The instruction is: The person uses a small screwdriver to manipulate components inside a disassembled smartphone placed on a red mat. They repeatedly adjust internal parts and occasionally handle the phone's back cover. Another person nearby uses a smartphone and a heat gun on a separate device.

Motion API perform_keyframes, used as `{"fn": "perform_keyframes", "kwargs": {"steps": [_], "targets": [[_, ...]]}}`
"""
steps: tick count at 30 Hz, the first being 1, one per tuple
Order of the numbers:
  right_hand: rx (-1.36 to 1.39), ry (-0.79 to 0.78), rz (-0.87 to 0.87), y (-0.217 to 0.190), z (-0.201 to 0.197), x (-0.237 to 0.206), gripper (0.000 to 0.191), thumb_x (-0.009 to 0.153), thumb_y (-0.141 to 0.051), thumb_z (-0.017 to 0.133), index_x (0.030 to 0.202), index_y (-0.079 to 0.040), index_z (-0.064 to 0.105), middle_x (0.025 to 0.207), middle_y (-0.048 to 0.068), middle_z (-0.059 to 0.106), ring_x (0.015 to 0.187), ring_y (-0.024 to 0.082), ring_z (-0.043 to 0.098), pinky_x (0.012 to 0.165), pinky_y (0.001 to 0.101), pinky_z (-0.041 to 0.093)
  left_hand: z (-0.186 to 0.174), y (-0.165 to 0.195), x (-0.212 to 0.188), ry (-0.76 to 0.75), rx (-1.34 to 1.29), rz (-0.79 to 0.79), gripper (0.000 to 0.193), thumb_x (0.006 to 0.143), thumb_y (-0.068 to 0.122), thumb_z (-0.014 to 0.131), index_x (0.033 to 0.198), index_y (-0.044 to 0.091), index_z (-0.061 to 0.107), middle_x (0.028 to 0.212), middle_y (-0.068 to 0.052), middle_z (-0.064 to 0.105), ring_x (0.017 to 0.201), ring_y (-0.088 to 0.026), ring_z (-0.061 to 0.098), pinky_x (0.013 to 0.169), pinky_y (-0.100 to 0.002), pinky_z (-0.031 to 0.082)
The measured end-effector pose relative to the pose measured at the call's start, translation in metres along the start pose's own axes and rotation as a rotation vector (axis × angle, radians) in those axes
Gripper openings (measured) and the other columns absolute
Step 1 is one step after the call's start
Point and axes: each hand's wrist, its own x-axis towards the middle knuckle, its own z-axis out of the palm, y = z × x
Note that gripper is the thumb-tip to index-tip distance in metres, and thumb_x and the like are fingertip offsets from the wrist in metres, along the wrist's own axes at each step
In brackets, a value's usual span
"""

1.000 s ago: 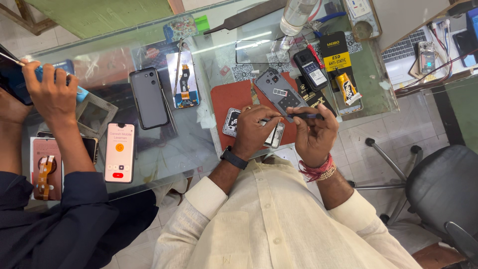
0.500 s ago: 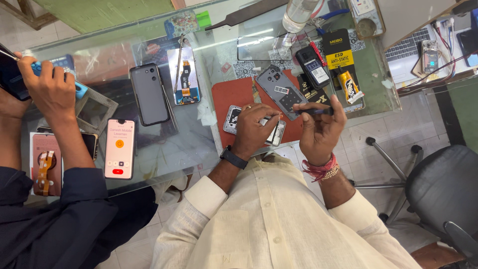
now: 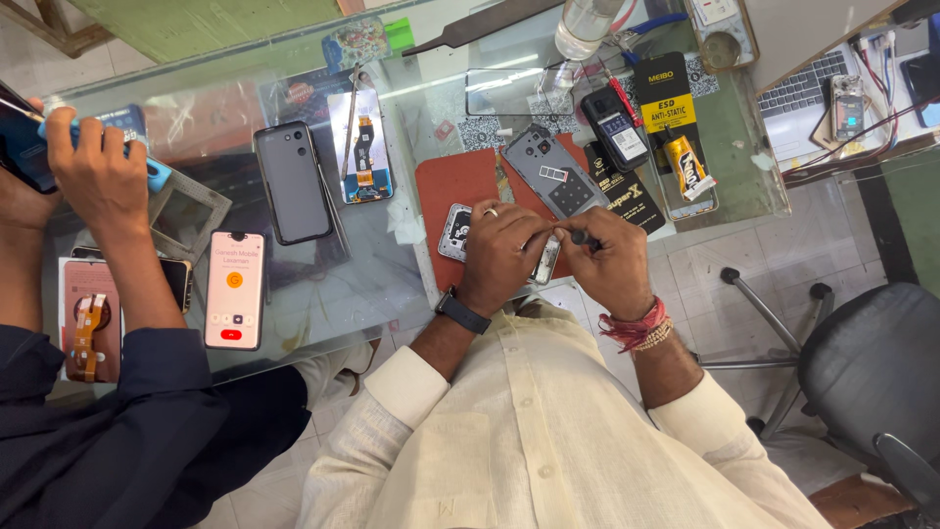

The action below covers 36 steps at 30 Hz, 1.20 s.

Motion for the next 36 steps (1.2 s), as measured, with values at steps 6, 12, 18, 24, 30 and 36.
{"fn": "perform_keyframes", "kwargs": {"steps": [6,12,18,24,30,36], "targets": [[-0.127,-0.039,-0.067,0.002,-0.005,0.000,0.014,0.082,-0.003,0.076,0.095,-0.003,0.073,0.078,0.009,0.064,0.066,0.024,0.064,0.059,0.0329,0.049,-0.001,0.005,0.000,-0.043,0.134,0.104,0.008,0.089,0.010,0.076,0.091,0.009,0.069,0.092,-0.001,0.070,0.093,-0.021,0.068,0.099,-0.046,0.042],[-0.144,-0.047,-0.093,0.002,-0.005,0.000,0.021,0.074,0.000,0.073,0.096,-0.003,0.073,0.086,0.009,0.069,0.071,0.024,0.069,0.060,0.0330,0.053,0.000,0.007,-0.002,-0.054,0.138,0.117,0.008,0.088,0.010,0.077,0.093,0.009,0.070,0.093,-0.002,0.069,0.092,-0.021,0.067,0.101,-0.047,0.043],[-0.140,-0.026,-0.097,0.006,0.000,-0.002,0.021,0.072,0.000,0.075,0.092,-0.002,0.070,0.085,0.009,0.068,0.071,0.025,0.068,0.060,0.0326,0.053,0.000,0.008,-0.001,-0.059,0.134,0.119,0.007,0.088,0.010,0.076,0.093,0.009,0.071,0.093,-0.002,0.070,0.092,-0.021,0.066,0.100,-0.047,0.043],[0.019,0.060,0.032,0.016,0.005,-0.006,0.010,0.086,0.000,0.074,0.093,-0.001,0.067,0.083,0.008,0.065,0.064,0.016,0.060,0.057,0.0290,0.048,0.001,0.010,0.003,-0.047,-0.041,0.014,0.007,0.091,0.013,0.075,0.095,0.008,0.073,0.094,-0.003,0.073,0.090,-0.022,0.068,0.090,-0.042,0.045],[0.066,0.060,0.054,0.017,0.006,-0.006,0.010,0.088,0.000,0.074,0.091,-0.001,0.065,0.080,0.007,0.062,0.064,0.015,0.056,0.058,0.0286,0.045,0.000,0.013,0.004,-0.041,-0.062,0.022,0.009,0.092,0.011,0.073,0.099,0.005,0.073,0.097,-0.006,0.073,0.090,-0.024,0.068,0.086,-0.042,0.046],[0.000,0.051,-0.028,0.011,0.004,-0.003,0.008,0.086,0.002,0.071,0.092,-0.001,0.066,0.081,0.008,0.063,0.062,0.016,0.058,0.057,0.0294,0.046,-0.011,0.011,0.010,-0.095,0.025,0.130,0.009,0.092,0.011,0.074,0.097,0.005,0.072,0.095,-0.005,0.071,0.089,-0.023,0.066,0.088,-0.043,0.046]]}}
